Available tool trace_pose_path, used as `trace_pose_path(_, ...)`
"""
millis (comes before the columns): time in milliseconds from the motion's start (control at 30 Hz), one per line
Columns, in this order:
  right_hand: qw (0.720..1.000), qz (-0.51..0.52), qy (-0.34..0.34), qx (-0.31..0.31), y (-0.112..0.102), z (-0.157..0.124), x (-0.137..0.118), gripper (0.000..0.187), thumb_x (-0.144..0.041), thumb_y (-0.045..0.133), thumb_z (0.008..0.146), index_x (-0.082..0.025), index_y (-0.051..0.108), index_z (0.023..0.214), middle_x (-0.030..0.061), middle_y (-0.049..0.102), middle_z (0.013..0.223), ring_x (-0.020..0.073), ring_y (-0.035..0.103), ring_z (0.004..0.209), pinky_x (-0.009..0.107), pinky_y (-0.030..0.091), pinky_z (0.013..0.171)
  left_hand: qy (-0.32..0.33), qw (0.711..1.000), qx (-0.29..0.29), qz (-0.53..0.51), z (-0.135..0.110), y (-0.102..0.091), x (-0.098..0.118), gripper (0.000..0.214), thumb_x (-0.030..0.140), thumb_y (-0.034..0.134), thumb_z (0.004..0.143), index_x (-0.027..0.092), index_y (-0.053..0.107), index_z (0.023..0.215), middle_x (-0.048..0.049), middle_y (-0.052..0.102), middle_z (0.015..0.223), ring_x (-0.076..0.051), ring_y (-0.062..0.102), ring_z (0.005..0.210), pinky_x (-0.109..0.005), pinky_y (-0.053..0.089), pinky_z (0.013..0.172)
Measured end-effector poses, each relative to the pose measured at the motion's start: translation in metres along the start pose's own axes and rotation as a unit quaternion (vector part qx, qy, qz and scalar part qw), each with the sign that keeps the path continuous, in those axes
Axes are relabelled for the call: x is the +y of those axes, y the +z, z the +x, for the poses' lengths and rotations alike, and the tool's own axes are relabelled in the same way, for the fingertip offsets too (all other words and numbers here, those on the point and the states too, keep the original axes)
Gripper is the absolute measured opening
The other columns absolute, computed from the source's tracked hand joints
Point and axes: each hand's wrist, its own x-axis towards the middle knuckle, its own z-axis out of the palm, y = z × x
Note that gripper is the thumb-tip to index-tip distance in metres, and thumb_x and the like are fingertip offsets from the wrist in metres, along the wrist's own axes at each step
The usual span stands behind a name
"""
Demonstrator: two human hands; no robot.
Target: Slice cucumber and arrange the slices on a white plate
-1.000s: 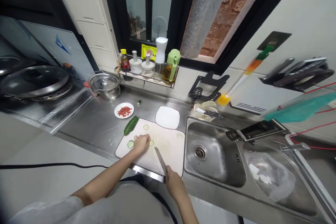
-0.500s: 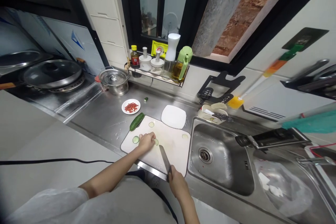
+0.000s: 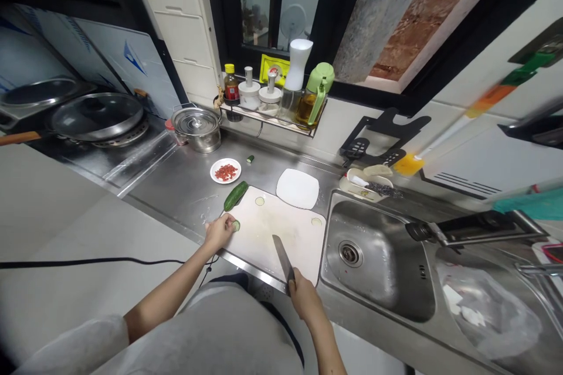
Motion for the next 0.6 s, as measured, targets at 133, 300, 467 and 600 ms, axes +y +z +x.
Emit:
trace_pose_path(133, 0.999, 0.023, 0.004, -0.024, 0.001, 0.0025, 0.0004, 0.034, -0.022, 0.026, 0.095, -0.019, 0.044, 0.124, 0.0071, 0.067, 0.098, 0.0116, 0.061, 0.059, 0.019, 0.04, 0.052, 0.003, 1.0, 0.012, 0.01, 0.003, 0.001, -0.0019, 0.018, 0.021, 0.052, 0.084, 0.026, 0.059, 0.1, 0.0003, 0.069, 0.093, -0.019, 0.059, 0.096, -0.035, 0.03, 0.086)
trace_pose_path(300, 0.999, 0.03, -0.005, -0.017, 0.0015, 0.0033, 0.002, 0.033, -0.022, 0.027, 0.094, -0.019, 0.046, 0.121, 0.008, 0.066, 0.098, 0.0121, 0.062, 0.064, 0.018, 0.039, 0.05, 0.002, 0.999, 0.02, 0.026, 0.0025, 0.0012, -0.0046, 0.016, 0.024, 0.053, 0.084, 0.026, 0.059, 0.098, -0.0014, 0.067, 0.093, -0.021, 0.057, 0.099, -0.036, 0.029, 0.087)
trace_pose_path(467, 0.999, 0.041, 0.009, -0.026, -0.0009, 0.0012, 0.0003, 0.035, -0.023, 0.027, 0.094, -0.019, 0.046, 0.123, 0.0079, 0.066, 0.096, 0.0142, 0.063, 0.064, 0.02, 0.041, 0.049, 0.006, 0.999, 0.027, 0.041, 0.0028, 0.0024, -0.0057, 0.015, 0.026, 0.055, 0.084, 0.025, 0.061, 0.097, -0.0047, 0.064, 0.103, -0.023, 0.055, 0.103, -0.037, 0.03, 0.089)
trace_pose_path(600, 0.998, 0.04, 0.011, -0.037, -0.0026, 0.0004, -0.0011, 0.034, -0.024, 0.026, 0.094, -0.02, 0.045, 0.122, 0.0072, 0.066, 0.095, 0.0132, 0.062, 0.061, 0.018, 0.038, 0.046, 0.005, 0.999, 0.026, 0.045, 0.0036, 0.0038, -0.0053, 0.015, 0.028, 0.053, 0.085, 0.025, 0.064, 0.094, -0.0062, 0.062, 0.106, -0.024, 0.054, 0.104, -0.038, 0.03, 0.09)
